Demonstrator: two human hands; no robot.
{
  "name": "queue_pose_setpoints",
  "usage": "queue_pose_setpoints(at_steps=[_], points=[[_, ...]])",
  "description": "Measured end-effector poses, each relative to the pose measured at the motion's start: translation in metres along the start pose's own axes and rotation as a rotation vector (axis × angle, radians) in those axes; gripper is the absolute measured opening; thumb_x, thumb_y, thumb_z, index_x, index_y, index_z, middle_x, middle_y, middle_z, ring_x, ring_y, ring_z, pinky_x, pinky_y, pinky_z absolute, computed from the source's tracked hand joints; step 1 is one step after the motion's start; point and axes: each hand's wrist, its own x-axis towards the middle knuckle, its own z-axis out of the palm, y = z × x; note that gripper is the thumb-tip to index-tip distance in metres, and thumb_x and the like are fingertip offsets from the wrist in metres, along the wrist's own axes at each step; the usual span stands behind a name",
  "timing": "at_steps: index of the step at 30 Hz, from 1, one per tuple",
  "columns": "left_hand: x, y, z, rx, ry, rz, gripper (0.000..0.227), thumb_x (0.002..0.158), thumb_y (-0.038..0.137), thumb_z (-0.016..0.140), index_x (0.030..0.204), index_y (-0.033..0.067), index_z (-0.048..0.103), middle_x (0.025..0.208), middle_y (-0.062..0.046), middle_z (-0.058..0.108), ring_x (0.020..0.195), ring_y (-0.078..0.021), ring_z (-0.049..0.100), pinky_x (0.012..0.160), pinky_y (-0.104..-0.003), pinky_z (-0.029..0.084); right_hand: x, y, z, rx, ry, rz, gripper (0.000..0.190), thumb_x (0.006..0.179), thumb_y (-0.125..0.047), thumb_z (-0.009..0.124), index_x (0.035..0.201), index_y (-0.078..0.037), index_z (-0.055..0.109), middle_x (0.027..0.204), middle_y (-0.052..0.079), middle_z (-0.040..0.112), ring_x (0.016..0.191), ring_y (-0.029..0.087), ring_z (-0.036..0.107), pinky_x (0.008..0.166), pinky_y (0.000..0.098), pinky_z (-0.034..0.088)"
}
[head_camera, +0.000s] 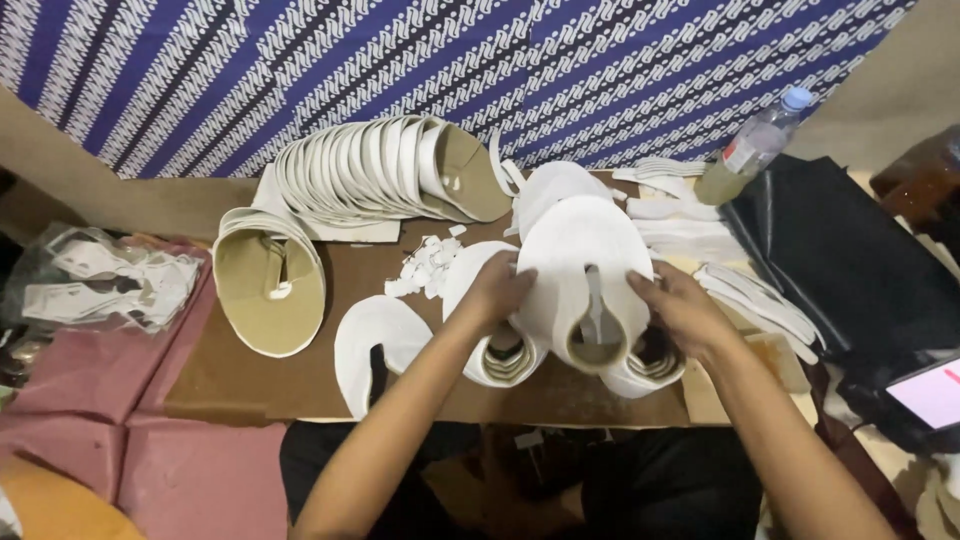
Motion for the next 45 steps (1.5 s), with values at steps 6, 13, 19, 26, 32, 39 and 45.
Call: queue_pose_setpoints(at_steps=[6, 13, 19, 26, 32, 39, 45], points=[[0.125, -0.020, 0.012, -0.116, 0.174, -0.015, 0.061, 0.102, 0.019, 0.052, 0.151, -0.0139, 0.035, 0.155, -0.036, 0.038, 0.146, -0.0433, 0.037, 0.114, -0.055, 0.039, 0.126, 0.007, 0.013, -0.109, 0.088, -0.032, 0.082, 0.102, -0.038, 0.069, 0.158, 0.005, 0.028, 0.143, 0.038, 0.049, 0.132, 0.050, 0.052, 0.104, 0.0593, 0.047], [0.208, -0.065, 0.058, -0.131, 0.294, -0.009, 0.060, 0.104, 0.018, 0.051, 0.146, -0.0218, 0.033, 0.149, -0.041, 0.039, 0.144, -0.0473, 0.039, 0.118, -0.055, 0.037, 0.076, -0.024, 0.061, -0.757, -0.014, -0.265, 0.083, 0.095, -0.040, 0.068, 0.159, -0.001, 0.031, 0.159, 0.041, 0.024, 0.149, 0.051, 0.027, 0.122, 0.0614, 0.027], [0.169, -0.044, 0.027, 0.026, 0.307, 0.168, 0.054, 0.103, 0.019, 0.047, 0.141, -0.0192, 0.047, 0.141, -0.041, 0.052, 0.137, -0.0520, 0.047, 0.119, -0.064, 0.036, 0.160, 0.033, 0.056, -1.304, -0.063, -0.712, 0.062, 0.100, -0.018, 0.057, 0.159, -0.006, 0.046, 0.136, 0.032, 0.062, 0.148, 0.039, 0.044, 0.129, 0.0558, 0.010], [0.035, -0.012, -0.046, 0.066, 0.368, 0.319, 0.032, 0.089, 0.025, 0.057, 0.107, 0.0102, 0.078, 0.115, -0.008, 0.078, 0.108, -0.0247, 0.073, 0.096, -0.035, 0.053, 0.205, 0.046, 0.050, -1.383, 0.102, -0.674, 0.050, 0.082, -0.008, 0.052, 0.129, -0.010, 0.069, 0.107, 0.024, 0.075, 0.093, 0.051, 0.071, 0.084, 0.0585, 0.056], [0.002, -0.145, -0.154, 0.344, 1.026, 0.288, 0.052, 0.085, 0.033, 0.071, 0.126, 0.0053, 0.053, 0.125, -0.015, 0.058, 0.115, -0.0327, 0.056, 0.099, -0.044, 0.042, 0.146, 0.038, 0.063, -1.149, 0.261, -0.999, 0.040, 0.104, -0.012, 0.053, 0.136, 0.009, 0.065, 0.116, 0.029, 0.069, 0.108, 0.047, 0.063, 0.089, 0.0548, 0.050], [0.029, -0.226, -0.224, 0.545, 1.039, 0.082, 0.028, 0.088, 0.023, 0.068, 0.095, -0.0034, 0.063, 0.096, -0.028, 0.068, 0.088, -0.0506, 0.065, 0.077, -0.060, 0.050, -0.040, -0.026, 0.113, -0.742, 0.125, -0.835, 0.031, 0.104, -0.012, 0.056, 0.130, 0.001, 0.066, 0.125, 0.022, 0.066, 0.119, 0.038, 0.060, 0.099, 0.0495, 0.045], [-0.011, -0.187, -0.232, 0.234, 0.879, -0.123, 0.044, 0.101, 0.015, 0.042, 0.143, 0.0072, 0.052, 0.110, -0.029, 0.071, 0.105, -0.0537, 0.064, 0.092, -0.060, 0.046, -0.075, -0.020, 0.102, -0.741, 0.133, -0.795, 0.024, 0.105, -0.019, 0.059, 0.119, -0.004, 0.071, 0.122, 0.013, 0.068, 0.119, 0.030, 0.062, 0.100, 0.0422, 0.048]])
